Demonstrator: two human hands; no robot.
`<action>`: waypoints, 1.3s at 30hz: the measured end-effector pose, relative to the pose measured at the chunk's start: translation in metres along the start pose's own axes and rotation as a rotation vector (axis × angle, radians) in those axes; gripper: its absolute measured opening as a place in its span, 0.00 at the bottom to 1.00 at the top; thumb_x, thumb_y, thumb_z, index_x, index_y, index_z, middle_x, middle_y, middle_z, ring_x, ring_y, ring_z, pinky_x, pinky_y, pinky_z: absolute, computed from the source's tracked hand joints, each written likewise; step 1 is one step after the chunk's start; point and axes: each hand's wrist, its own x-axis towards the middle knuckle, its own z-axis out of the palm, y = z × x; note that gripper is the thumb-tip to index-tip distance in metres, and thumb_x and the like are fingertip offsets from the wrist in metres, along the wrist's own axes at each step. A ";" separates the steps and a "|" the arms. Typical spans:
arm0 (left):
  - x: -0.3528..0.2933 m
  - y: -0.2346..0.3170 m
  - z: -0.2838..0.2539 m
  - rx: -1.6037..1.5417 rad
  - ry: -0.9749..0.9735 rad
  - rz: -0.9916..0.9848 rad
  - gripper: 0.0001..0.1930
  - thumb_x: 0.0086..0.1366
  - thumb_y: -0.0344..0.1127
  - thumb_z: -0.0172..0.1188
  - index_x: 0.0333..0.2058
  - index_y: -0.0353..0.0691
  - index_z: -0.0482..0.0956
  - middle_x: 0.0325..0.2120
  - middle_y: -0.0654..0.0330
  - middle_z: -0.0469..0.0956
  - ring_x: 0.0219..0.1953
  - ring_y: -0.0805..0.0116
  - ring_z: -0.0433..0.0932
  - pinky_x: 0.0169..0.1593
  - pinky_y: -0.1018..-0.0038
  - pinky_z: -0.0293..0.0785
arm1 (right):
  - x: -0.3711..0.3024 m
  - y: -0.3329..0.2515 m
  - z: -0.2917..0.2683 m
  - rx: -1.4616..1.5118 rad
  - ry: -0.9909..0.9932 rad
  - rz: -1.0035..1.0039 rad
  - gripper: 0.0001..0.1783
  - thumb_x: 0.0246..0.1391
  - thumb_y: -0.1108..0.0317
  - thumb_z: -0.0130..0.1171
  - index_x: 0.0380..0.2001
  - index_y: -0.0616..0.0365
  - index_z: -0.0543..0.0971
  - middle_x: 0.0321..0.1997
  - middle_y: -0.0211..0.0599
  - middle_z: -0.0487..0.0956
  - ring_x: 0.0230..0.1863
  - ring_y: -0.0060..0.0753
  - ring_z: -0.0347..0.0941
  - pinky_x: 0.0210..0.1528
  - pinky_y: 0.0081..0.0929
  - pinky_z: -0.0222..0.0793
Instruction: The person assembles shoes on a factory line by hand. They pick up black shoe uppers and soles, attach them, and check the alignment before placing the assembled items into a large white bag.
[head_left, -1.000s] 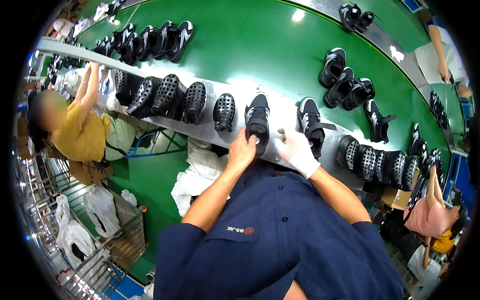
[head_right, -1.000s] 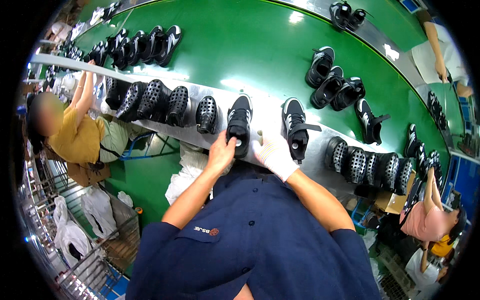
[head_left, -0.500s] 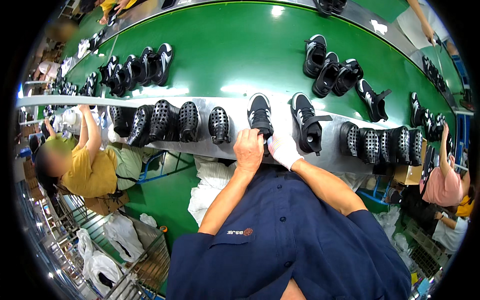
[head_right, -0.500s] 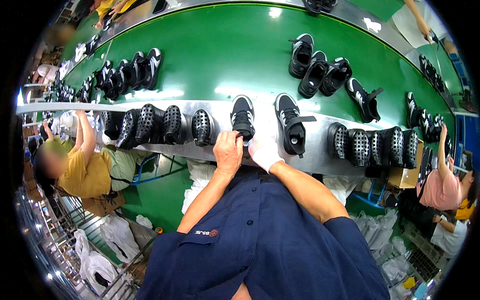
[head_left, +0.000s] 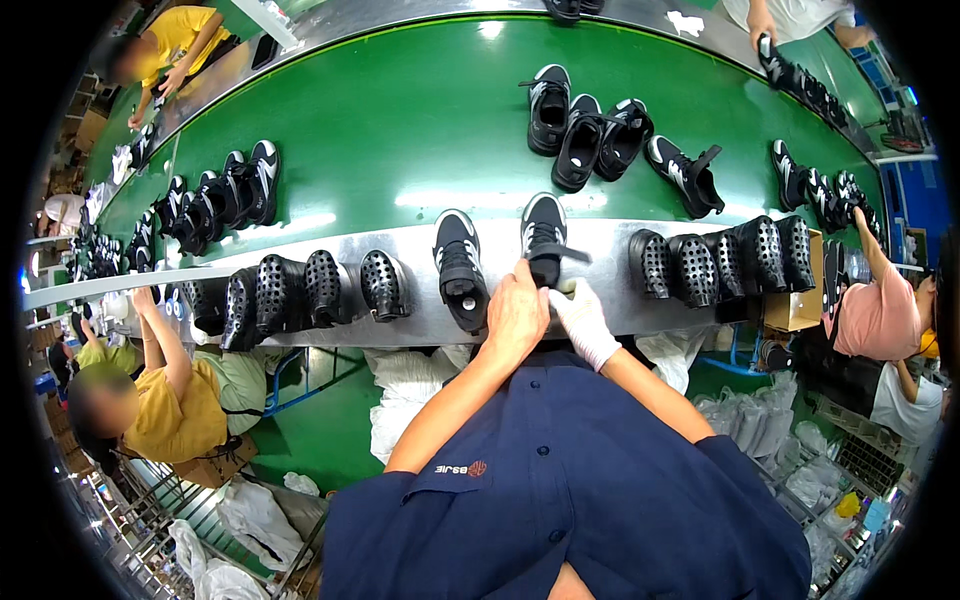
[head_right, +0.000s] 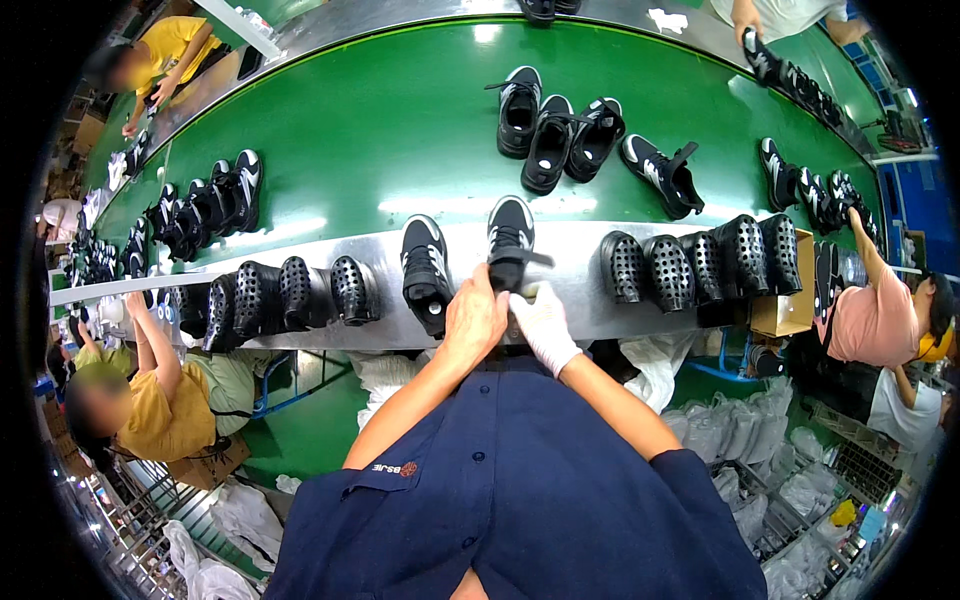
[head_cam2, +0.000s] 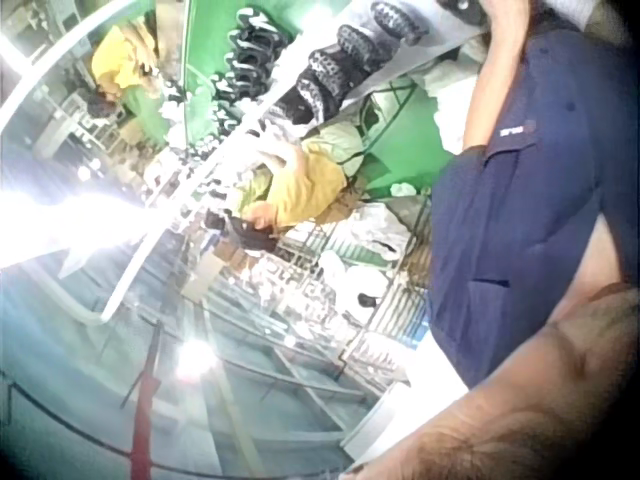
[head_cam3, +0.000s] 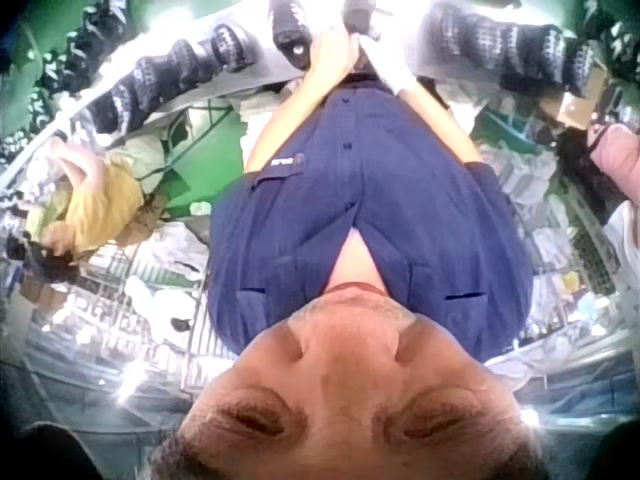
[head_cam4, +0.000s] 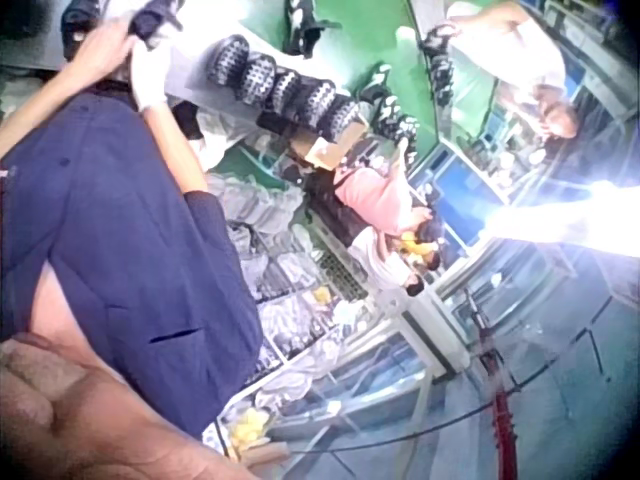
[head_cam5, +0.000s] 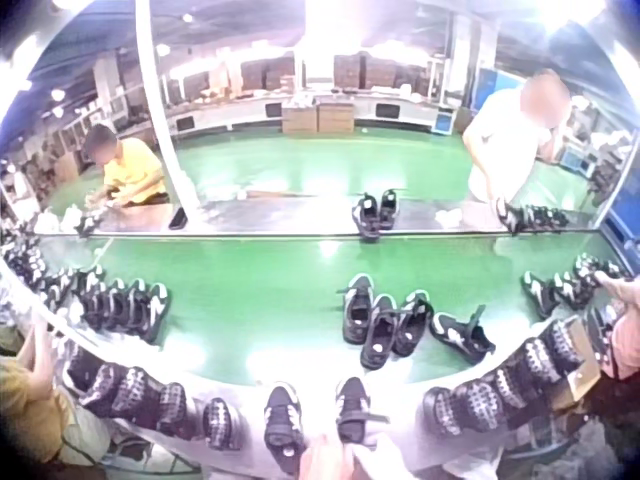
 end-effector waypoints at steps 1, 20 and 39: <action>0.002 0.000 0.002 0.028 0.022 -0.028 0.27 0.65 0.32 0.65 0.59 0.29 0.66 0.37 0.33 0.79 0.40 0.34 0.80 0.45 0.50 0.78 | -0.004 0.000 -0.001 -0.096 0.040 -0.087 0.25 0.55 0.59 0.70 0.50 0.65 0.76 0.46 0.56 0.81 0.49 0.58 0.79 0.55 0.45 0.74; 0.010 0.001 0.037 -0.038 0.320 -0.154 0.17 0.65 0.44 0.67 0.34 0.33 0.87 0.30 0.49 0.85 0.40 0.46 0.76 0.47 0.55 0.71 | 0.020 0.034 -0.004 0.865 -0.343 0.209 0.23 0.65 0.64 0.54 0.61 0.58 0.72 0.52 0.42 0.81 0.52 0.39 0.79 0.50 0.42 0.77; 0.021 -0.009 0.049 -0.125 0.235 -0.339 0.23 0.62 0.49 0.69 0.27 0.28 0.83 0.27 0.39 0.81 0.39 0.40 0.77 0.47 0.53 0.73 | 0.053 -0.014 -0.053 0.438 -0.227 0.146 0.11 0.62 0.61 0.67 0.40 0.56 0.84 0.31 0.24 0.81 0.27 0.16 0.69 0.28 0.19 0.67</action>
